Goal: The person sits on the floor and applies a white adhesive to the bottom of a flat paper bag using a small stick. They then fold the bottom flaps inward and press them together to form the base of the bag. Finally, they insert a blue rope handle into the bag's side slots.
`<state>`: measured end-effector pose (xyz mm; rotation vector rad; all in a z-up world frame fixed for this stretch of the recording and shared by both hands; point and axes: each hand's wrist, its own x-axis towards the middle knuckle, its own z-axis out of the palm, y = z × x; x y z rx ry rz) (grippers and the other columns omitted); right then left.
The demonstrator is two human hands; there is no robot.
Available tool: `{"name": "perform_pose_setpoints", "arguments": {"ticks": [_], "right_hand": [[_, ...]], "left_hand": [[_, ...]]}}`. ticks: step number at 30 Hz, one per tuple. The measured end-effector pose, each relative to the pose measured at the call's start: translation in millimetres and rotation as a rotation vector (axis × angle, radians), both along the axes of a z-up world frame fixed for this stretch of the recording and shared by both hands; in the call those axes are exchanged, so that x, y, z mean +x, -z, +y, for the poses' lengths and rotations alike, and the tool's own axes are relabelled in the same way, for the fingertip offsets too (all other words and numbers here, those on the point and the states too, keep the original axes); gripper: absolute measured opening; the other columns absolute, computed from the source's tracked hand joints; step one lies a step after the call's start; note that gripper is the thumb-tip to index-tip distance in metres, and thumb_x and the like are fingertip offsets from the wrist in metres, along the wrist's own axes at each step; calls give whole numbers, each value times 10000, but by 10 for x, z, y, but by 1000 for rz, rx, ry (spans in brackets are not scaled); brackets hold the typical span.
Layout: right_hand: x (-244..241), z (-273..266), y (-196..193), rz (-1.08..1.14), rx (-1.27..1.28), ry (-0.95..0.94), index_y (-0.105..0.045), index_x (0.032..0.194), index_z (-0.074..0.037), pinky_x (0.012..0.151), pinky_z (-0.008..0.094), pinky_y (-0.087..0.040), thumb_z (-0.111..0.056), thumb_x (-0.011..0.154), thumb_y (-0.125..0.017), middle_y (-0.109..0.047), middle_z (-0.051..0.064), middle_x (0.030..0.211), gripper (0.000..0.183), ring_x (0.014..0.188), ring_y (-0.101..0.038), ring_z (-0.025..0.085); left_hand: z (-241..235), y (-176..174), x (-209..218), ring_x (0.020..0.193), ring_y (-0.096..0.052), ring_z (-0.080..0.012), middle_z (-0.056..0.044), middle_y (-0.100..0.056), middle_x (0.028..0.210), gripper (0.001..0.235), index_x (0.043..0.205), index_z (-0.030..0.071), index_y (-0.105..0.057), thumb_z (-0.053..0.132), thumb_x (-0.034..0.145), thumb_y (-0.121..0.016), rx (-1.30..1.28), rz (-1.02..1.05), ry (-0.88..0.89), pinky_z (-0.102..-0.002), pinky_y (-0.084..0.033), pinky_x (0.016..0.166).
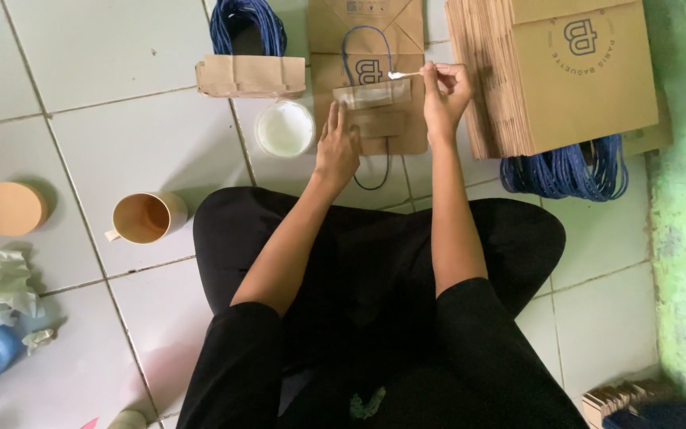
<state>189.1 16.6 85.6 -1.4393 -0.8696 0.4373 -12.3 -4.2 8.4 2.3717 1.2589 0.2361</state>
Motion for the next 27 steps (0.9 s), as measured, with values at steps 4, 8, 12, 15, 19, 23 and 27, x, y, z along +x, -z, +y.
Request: {"name": "perform_pose_setpoints", "arguments": {"ticks": [4,8,12,15,19,23,27], "right_hand": [[-376,1,-259,39,-4,-102,-602,900,-102,573,261,-526,-323,924,-783,-798,141,878,287,723,-691,150],[-826,30,-233,-82,50,-430,-631,953,-54,537,214,-452,-221,997,-754,-739,119,840,212,648,-613,131],[-1371,-61,-376,-255,-74,-560,-725,922,-105,689,213,-536,-137,909,-852,-797,69,851,132,747,-730,84],[-1555,-77,-193,-327,-100,-647,-750,924,-105,670,236,-552,-130,903,-837,-787,49,800,93,671,-702,102],[-1570,-126,-54,-341,-173,-700,-719,938,-79,692,257,-538,-100,929,-812,-778,57,813,95,685,-670,103],[-1555,-124,-86,-372,-212,-678,-710,945,-116,718,254,-506,-122,939,-795,-788,38,842,86,725,-686,91],[-1464,-90,-202,-342,-150,-592,-712,951,-114,682,220,-515,-209,950,-825,-799,51,871,148,752,-720,85]], "left_hand": [[104,-454,-331,1138,-621,-416,-264,-571,1308,191,1000,-85,-663,-121,856,-542,69,-127,-79,-451,-646,762],[349,-892,-1176,538,-616,-234,-141,-654,775,187,754,-2,-609,39,935,-600,-1,-333,-271,-348,-516,449],[621,-430,-1897,743,-757,-399,-152,-707,829,239,1086,42,-775,148,874,-804,-77,-136,-477,-506,-625,608],[703,231,-1946,809,-755,-442,-194,-738,891,318,1108,61,-765,203,832,-834,-213,-99,-534,-532,-624,651],[596,-538,-1751,849,-756,-437,-239,-728,958,288,1147,39,-754,125,872,-758,-349,-132,-490,-515,-631,714],[682,-226,-1720,817,-754,-455,-275,-707,921,234,1092,14,-766,36,859,-750,-309,-166,-482,-493,-637,678],[679,-194,-1709,788,-758,-444,-288,-713,882,207,1040,-6,-775,-21,834,-757,-280,-182,-477,-472,-636,654]]}}
